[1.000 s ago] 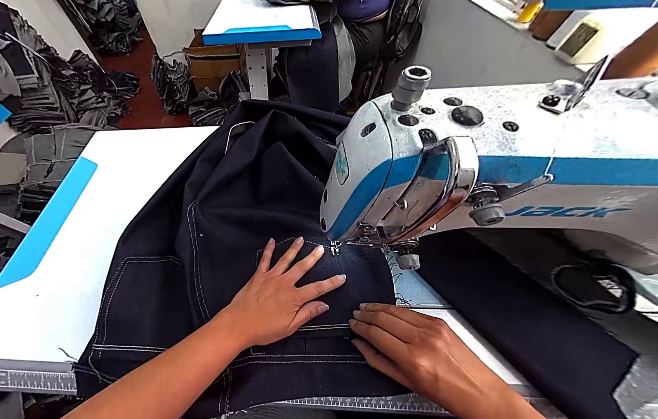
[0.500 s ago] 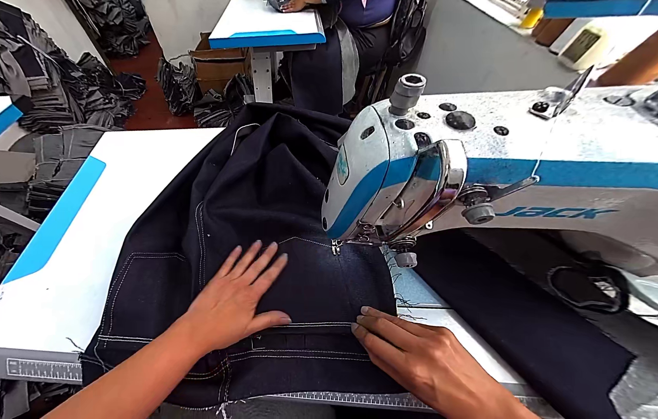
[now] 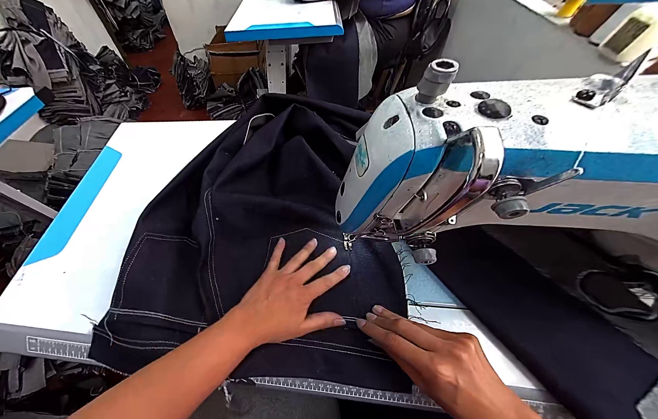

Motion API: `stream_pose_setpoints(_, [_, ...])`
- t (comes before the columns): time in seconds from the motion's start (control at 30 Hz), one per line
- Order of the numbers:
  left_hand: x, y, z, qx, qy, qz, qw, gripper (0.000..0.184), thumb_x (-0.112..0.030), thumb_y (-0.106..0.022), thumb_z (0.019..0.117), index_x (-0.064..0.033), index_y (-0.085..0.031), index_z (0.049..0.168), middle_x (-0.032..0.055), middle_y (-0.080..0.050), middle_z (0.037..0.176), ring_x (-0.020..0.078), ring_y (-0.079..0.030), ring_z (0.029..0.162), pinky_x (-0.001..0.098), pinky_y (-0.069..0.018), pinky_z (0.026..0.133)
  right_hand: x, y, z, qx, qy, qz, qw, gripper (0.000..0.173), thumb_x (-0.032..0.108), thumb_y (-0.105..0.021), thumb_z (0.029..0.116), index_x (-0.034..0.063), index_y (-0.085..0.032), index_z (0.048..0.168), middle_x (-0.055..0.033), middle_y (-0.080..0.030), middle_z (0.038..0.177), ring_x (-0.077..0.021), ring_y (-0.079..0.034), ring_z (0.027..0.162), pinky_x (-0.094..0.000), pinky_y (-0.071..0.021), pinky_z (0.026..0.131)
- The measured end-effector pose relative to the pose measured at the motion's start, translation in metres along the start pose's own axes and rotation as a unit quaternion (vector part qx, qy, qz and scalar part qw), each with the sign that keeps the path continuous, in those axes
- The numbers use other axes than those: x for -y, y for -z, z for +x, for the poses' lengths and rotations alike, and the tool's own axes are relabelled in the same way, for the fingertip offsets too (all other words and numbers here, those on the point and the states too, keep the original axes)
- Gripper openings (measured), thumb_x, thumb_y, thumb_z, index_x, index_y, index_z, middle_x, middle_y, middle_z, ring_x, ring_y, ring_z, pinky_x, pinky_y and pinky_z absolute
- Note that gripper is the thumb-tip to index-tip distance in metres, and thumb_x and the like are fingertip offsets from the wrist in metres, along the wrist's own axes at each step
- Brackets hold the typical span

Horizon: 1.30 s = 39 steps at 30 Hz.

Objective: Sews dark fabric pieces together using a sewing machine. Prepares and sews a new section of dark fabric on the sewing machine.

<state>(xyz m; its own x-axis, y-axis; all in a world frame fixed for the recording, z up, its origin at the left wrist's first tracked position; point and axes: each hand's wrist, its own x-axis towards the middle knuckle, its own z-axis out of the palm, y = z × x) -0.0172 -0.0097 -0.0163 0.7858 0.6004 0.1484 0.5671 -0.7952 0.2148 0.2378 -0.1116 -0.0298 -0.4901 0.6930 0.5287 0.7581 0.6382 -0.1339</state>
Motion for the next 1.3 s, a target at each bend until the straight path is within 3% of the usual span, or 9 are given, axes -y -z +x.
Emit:
stream_pose_setpoints(0.17, [0.006,0.001,-0.004,0.003,-0.022,0.027,0.999,0.059,-0.069,-0.036,0.0996,-0.0456,-0.044,0.153,0.005,-0.034,0.166,0.0349,-0.023,0.156,0.0756,-0.0114,0.117,0.0,-0.001,-0.002,0.0,0.003,0.015,1.0,0.022,0.018,-0.054,0.1065,0.018,-0.073,0.116,-0.002,-0.078,0.114,-0.0148,-0.072,0.113,-0.0243,-0.0593,0.085])
stream_pose_setpoints(0.33, [0.005,0.002,-0.004,0.011,-0.017,0.022,1.0,0.056,-0.07,-0.035,0.0999,-0.0489,-0.045,0.151,0.0054,-0.032,0.167,0.035,-0.021,0.156,0.076,-0.0092,0.117,0.002,0.0,-0.002,0.009,-0.001,0.006,1.0,0.023,0.017,-0.053,0.1063,0.0198,-0.073,0.118,-0.0019,-0.078,0.113,-0.0149,-0.073,0.111,-0.0246,-0.0596,0.083])
stream_pose_setpoints(0.4, [0.004,0.003,-0.005,0.007,-0.025,0.024,0.999,0.055,-0.068,-0.036,0.1007,-0.048,-0.047,0.15,0.0056,-0.034,0.166,0.036,-0.022,0.156,0.0769,-0.01,0.116,0.004,0.001,-0.001,0.013,-0.001,-0.004,1.0,0.027,0.011,-0.051,0.1056,0.0195,-0.073,0.119,-0.0023,-0.077,0.114,-0.0159,-0.073,0.111,-0.0253,-0.0599,0.083])
stream_pose_setpoints(0.5, [0.008,-0.002,-0.013,-0.066,-0.118,-0.019,0.991,0.036,-0.047,-0.05,0.1039,-0.0353,-0.069,0.132,0.0026,-0.059,0.148,0.0365,-0.042,0.146,0.0796,-0.0231,0.111,0.009,0.003,0.001,0.024,0.006,-0.033,0.999,0.035,0.002,-0.047,0.1025,0.0179,-0.073,0.12,-0.0035,-0.077,0.114,-0.0182,-0.073,0.109,-0.0265,-0.0605,0.082])
stream_pose_setpoints(0.57, [0.015,0.003,-0.018,-0.039,-0.159,-0.095,0.982,0.031,-0.038,-0.054,0.1037,-0.0302,-0.075,0.126,-0.0029,-0.064,0.141,0.0308,-0.045,0.146,0.0792,-0.0184,0.114,0.011,0.005,0.003,0.032,0.018,-0.053,0.998,0.036,0.001,-0.046,0.1015,0.0164,-0.072,0.12,-0.0047,-0.077,0.114,-0.0199,-0.074,0.109,-0.0273,-0.0606,0.082])
stream_pose_setpoints(0.67, [0.025,0.013,-0.019,0.055,-0.167,-0.135,0.975,0.037,-0.045,-0.049,0.1047,-0.0337,-0.069,0.134,-0.0067,-0.054,0.153,0.0292,-0.029,0.154,0.0781,-0.005,0.117,0.015,0.006,0.005,0.042,0.03,-0.075,0.996,0.035,0.0,-0.046,0.1007,0.0133,-0.071,0.12,-0.0074,-0.077,0.113,-0.0228,-0.074,0.108,-0.0294,-0.0605,0.085])
stream_pose_setpoints(0.8, [0.019,0.012,-0.02,0.087,-0.166,-0.075,0.979,0.058,-0.071,-0.041,0.097,-0.0444,-0.054,0.147,-0.0056,-0.038,0.164,0.0324,-0.016,0.158,0.0798,-0.0005,0.115,0.006,0.008,0.0,0.041,0.024,-0.05,0.998,0.037,-0.001,-0.045,0.1002,0.015,-0.07,0.122,-0.0065,-0.076,0.116,-0.0213,-0.072,0.112,-0.0292,-0.0592,0.09])
stream_pose_setpoints(0.93, [0.011,0.012,-0.021,0.107,-0.14,-0.069,0.982,0.063,-0.076,-0.036,0.0952,-0.05,-0.043,0.152,-0.0007,-0.027,0.169,0.0396,-0.006,0.158,0.0833,0.0034,0.111,-0.001,0.007,-0.007,0.033,0.019,-0.024,0.999,0.038,-0.002,-0.045,0.1008,0.015,-0.071,0.123,-0.0073,-0.075,0.117,-0.0213,-0.071,0.116,-0.0294,-0.0559,0.099])
stream_pose_setpoints(1.3, [0.018,0.011,-0.019,0.115,-0.161,-0.059,0.978,0.063,-0.077,-0.031,0.0957,-0.0528,-0.038,0.153,-0.0019,-0.025,0.17,0.0376,-0.01,0.158,0.084,0.0012,0.111,-0.005,0.012,-0.01,0.064,0.007,-0.002,0.998,0.04,-0.002,-0.047,0.1013,0.0164,-0.069,0.128,-0.0061,-0.074,0.123,-0.0192,-0.067,0.123,-0.0276,-0.0517,0.105])
